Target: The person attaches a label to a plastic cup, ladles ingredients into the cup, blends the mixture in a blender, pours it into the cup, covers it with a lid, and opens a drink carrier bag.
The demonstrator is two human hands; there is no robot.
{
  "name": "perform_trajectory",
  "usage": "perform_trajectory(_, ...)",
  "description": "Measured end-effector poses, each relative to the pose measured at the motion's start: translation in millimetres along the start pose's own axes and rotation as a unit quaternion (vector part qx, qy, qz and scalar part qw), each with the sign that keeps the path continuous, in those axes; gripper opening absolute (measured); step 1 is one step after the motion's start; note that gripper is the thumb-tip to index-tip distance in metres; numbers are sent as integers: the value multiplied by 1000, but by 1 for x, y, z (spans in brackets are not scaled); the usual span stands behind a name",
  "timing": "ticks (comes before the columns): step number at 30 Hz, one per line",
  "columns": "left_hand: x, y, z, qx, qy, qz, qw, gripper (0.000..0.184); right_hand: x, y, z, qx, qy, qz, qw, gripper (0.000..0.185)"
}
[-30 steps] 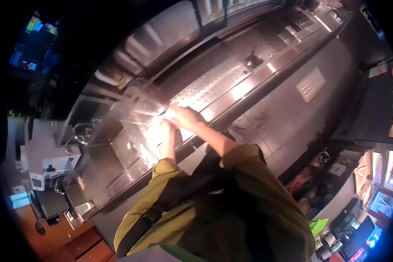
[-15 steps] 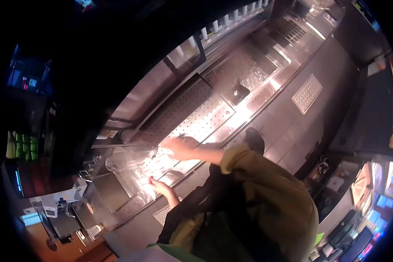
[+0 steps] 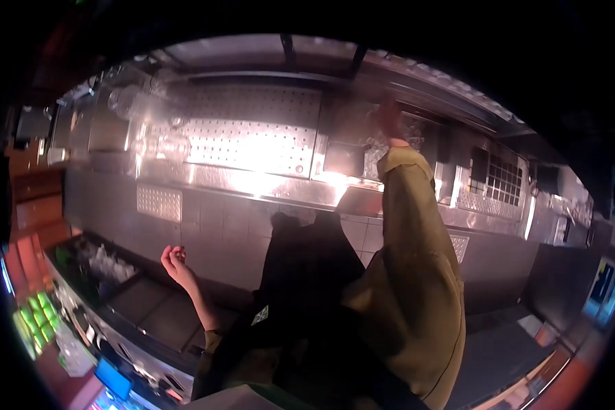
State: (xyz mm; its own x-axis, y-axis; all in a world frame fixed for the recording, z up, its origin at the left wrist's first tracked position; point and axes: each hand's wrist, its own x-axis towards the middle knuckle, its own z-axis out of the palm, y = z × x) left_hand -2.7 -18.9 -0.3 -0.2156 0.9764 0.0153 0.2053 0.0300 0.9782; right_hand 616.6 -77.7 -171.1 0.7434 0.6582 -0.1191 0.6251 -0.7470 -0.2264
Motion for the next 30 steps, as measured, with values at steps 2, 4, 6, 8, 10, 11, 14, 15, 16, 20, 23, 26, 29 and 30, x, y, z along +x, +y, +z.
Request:
perform_trajectory(2, -29, -15, -26, 5, 4, 6, 1000, 17, 9, 5, 4, -12, 31, -48, 998, 82)
perform_trajectory(4, -68, -17, -41, 35, 36, -18, 999, 16, -4, 23, 22, 0, 45, -73, 996, 81)
perform_trajectory(6, -97, -21, -51, 43, 45, -40, 997, 16, 2, 33, 35, 37, 69, -95, 992, 80)
perform_trajectory(8, -119, -28, -64, 62, 47, -24, 997, 18, 5, 13, 14, 71, 66, -115, 989, 66)
perform_trajectory(10, -160, -19, -72, 82, 43, -20, 996, 19, -16, 13, 3, 30, 23, -81, 996, 59)
perform_trajectory(11, -178, -20, -79, 78, 51, -31, 995, 21, -24, 9, -7, 17, -36, -43, 998, 51)
perform_trajectory(14, -243, -23, -103, 90, 53, -40, 994, 21, -60, 13, -18, 8, -98, -88, 991, 49)
perform_trajectory(15, -265, -32, -116, 90, 58, -53, 993, 22, -71, 15, -15, -21, -133, -75, 988, 45)
perform_trajectory(16, -287, -32, -123, 110, 75, -74, 988, 23, -78, 20, -8, -47, -166, -59, 983, 44)
perform_trajectory(20, -351, -55, -160, 121, 111, -125, 979, 23, -138, 8, -36, -41, -138, -86, 986, 42)
perform_trajectory(23, -373, -66, -179, 94, 141, -135, 976, 23, -143, 22, -13, 3, -160, -141, 977, 48)
perform_trajectory(26, -370, -51, -176, 86, 164, -159, 970, 24, -154, 25, -8, 2, -166, -147, 975, 50)
perform_trajectory(29, -350, -40, -170, 98, 193, -137, 967, 22, -167, 23, -14, 91, -206, -134, 965, 57)
perform_trajectory(30, -339, -34, -165, 89, 196, -130, 968, 22, -177, 14, -25, 54, -226, -77, 969, 61)
